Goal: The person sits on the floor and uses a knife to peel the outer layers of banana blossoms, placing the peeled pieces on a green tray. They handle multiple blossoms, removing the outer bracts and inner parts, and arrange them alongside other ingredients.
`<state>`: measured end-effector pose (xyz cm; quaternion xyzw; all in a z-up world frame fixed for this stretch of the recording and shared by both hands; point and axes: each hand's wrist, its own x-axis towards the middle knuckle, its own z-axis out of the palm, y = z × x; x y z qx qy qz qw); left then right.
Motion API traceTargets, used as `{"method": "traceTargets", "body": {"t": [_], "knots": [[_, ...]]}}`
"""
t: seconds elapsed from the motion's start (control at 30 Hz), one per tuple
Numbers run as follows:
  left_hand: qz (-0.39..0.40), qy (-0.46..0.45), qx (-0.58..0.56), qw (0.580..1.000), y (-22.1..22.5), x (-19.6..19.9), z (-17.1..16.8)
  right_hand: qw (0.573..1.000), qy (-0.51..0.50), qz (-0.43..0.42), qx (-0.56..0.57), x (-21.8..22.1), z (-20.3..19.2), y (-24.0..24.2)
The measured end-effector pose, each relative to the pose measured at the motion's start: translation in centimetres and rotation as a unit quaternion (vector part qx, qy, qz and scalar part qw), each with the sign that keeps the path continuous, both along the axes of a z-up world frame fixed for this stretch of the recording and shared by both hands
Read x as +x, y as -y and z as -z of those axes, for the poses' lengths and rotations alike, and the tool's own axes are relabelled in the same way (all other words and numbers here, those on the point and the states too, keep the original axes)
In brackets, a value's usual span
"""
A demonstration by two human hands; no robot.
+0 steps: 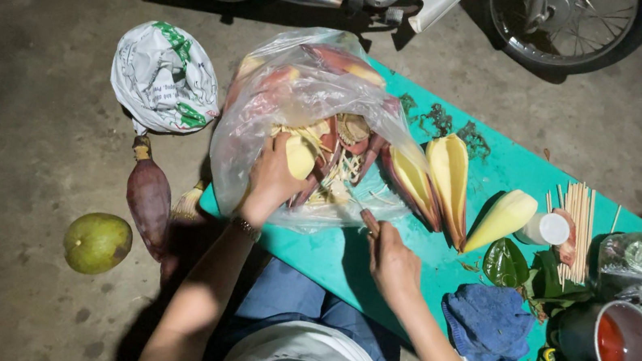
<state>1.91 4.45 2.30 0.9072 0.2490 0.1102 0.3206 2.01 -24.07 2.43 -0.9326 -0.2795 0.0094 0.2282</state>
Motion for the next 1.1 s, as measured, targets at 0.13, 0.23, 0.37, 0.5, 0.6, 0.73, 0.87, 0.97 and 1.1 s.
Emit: {"method": "traceTargets", "body": {"t": [0.13, 0.23, 0.37, 0.5, 0.6, 0.73, 0.87, 0.97, 1.1], "knots": [[-0.005, -0.016, 0.001, 1.000, 0.2, -0.1, -0.2, 0.999, -0.006, -0.013, -0.038, -0.8, -0.1, -0.6], [-0.006, -0.037, -0.011, 0.999, -0.1, 0.0, -0.6, 0.998, 0.001, -0.018, -0.057, -0.5, -0.2, -1.2], [-0.003, -0.061, -0.021, 0.998, -0.3, 0.2, -0.8, 0.997, 0.022, -0.028, -0.068, -0.8, 0.0, -0.6], [0.008, -0.057, -0.023, 0.998, -0.7, 0.5, -0.7, 0.995, 0.025, -0.036, -0.089, -0.4, 0.7, 0.0], [0.019, -0.045, -0.030, 0.998, -0.7, 0.6, -0.3, 0.992, 0.004, -0.056, -0.114, 0.2, 1.6, -0.1], [-0.007, -0.001, -0.017, 1.000, -0.1, 0.7, 0.3, 0.992, -0.008, -0.072, -0.100, 1.4, 2.6, -1.8], [-0.016, -0.011, -0.011, 1.000, -0.3, 1.2, 0.7, 0.991, 0.002, -0.076, -0.112, 3.0, 3.2, -3.3], [-0.029, -0.038, -0.006, 0.999, -0.6, 1.3, 0.9, 0.991, -0.008, -0.075, -0.111, 4.1, 4.0, -4.4], [-0.018, 0.000, 0.005, 1.000, -0.4, 1.7, 1.2, 0.987, -0.027, -0.090, -0.130, 5.7, 5.0, -6.1]]}}
